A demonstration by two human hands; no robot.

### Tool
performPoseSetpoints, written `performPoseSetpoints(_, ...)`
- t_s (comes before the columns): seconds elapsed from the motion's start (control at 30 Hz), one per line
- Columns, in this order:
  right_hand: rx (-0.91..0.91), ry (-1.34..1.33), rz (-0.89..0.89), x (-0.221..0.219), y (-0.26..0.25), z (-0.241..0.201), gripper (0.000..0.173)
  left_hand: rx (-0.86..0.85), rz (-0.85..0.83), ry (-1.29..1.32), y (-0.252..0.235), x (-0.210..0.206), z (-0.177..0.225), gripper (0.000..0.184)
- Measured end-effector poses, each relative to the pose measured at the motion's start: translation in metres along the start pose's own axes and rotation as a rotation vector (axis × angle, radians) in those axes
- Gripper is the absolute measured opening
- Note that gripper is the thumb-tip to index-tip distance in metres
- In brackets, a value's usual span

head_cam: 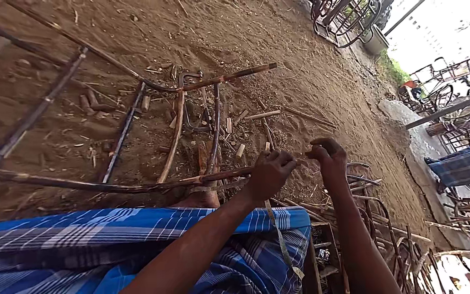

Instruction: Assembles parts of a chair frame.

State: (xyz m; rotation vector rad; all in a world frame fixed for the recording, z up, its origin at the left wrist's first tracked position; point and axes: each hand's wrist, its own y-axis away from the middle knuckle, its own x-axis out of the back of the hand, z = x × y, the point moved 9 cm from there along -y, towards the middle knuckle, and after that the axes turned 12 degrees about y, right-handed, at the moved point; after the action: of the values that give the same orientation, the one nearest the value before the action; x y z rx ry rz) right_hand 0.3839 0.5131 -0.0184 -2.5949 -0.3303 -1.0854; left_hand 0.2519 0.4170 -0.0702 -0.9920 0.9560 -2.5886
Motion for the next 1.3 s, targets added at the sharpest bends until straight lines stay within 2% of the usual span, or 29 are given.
performPoseSetpoints(0.1, 0.095, -0.026, 0.036, 0.007, 0.022, -0.009, 0.031, -0.058, -0.005, 0.013, -0.001, 0.001, 0.009, 0.018)
performPoseSetpoints(0.17, 0.144, -0.068, -0.073, 0.002, 0.041, -0.016, 0.034, 0.028, -0.021, 0.125, 0.0, 0.004, 0.013, 0.02)
performPoseSetpoints(0.23, 0.129, -0.127, -0.219, -0.007, 0.064, -0.021, 0.044, 0.166, -0.044, 0.271, 0.003, 0.012, 0.02, 0.02)
performPoseSetpoints(0.3, 0.059, -0.197, -0.265, -0.008, 0.085, -0.019, 0.03, 0.329, -0.139, 0.456, 0.012, 0.013, 0.024, 0.019)
performPoseSetpoints(0.37, 0.015, -0.191, -0.276, 0.005, 0.098, -0.011, 0.016, 0.419, -0.281, 0.657, 0.028, 0.012, 0.024, 0.025)
performPoseSetpoints(0.4, 0.015, -0.12, -0.278, 0.021, 0.104, -0.006, 0.014, 0.446, -0.381, 0.715, 0.039, 0.012, 0.023, 0.03)
performPoseSetpoints(0.47, -0.012, 0.146, -0.212, 0.074, 0.112, 0.018, 0.012, 0.458, -0.575, 0.636, 0.069, 0.015, 0.01, 0.029)
performPoseSetpoints(0.5, -0.086, 0.379, -0.152, 0.105, 0.118, 0.038, 0.011, 0.464, -0.658, 0.553, 0.085, 0.014, -0.001, 0.028)
performPoseSetpoints(0.57, -0.381, 0.907, -0.089, 0.151, 0.133, 0.083, 0.015, 0.496, -0.782, 0.44, 0.113, 0.007, -0.012, 0.028)
performPoseSetpoints(0.6, -0.467, 1.042, -0.067, 0.157, 0.139, 0.095, 0.023, 0.505, -0.828, 0.417, 0.119, 0.001, -0.009, 0.029)
performPoseSetpoints(0.63, -0.438, 1.038, -0.026, 0.15, 0.137, 0.092, 0.027, 0.504, -0.858, 0.411, 0.118, -0.005, -0.002, 0.031)
performPoseSetpoints(0.67, -0.329, 0.941, 0.009, 0.131, 0.132, 0.077, 0.029, 0.489, -0.868, 0.421, 0.112, -0.01, 0.009, 0.032)
performPoseSetpoints(0.73, -0.11, 0.582, -0.068, 0.067, 0.133, 0.038, 0.036, 0.423, -0.806, 0.469, 0.094, -0.015, 0.034, 0.03)
performPoseSetpoints(0.8, -0.035, 0.141, -0.274, 0.001, 0.135, 0.004, 0.045, 0.353, -0.655, 0.527, 0.071, -0.008, 0.049, 0.024)
performPoseSetpoints(0.83, -0.023, -0.012, -0.376, -0.021, 0.131, -0.008, 0.045, 0.34, -0.572, 0.557, 0.062, -0.001, 0.049, 0.022)
performPoseSetpoints(0.9, -0.066, -0.165, -0.495, -0.041, 0.117, -0.019, 0.031, 0.431, -0.441, 0.616, 0.057, 0.014, 0.032, 0.018)
performPoseSetpoints(1.0, -0.075, -0.052, -0.54, -0.031, 0.09, -0.025, 0.023, 0.745, -0.245, 0.727, 0.075, 0.028, -0.013, 0.017)
performPoseSetpoints(1.13, 0.07, 0.143, -0.463, -0.018, 0.051, -0.024, 0.027, 1.107, 0.165, 1.194, 0.105, 0.015, -0.033, 0.018)
performPoseSetpoints(1.2, 0.113, 0.239, -0.421, -0.019, 0.037, -0.025, 0.023, 1.24, 0.307, 1.346, 0.113, -0.001, -0.034, 0.02)
performPoseSetpoints(1.3, 0.142, 0.391, -0.364, -0.02, 0.025, -0.028, 0.022, 1.342, 0.449, 1.413, 0.118, -0.02, -0.037, 0.018)
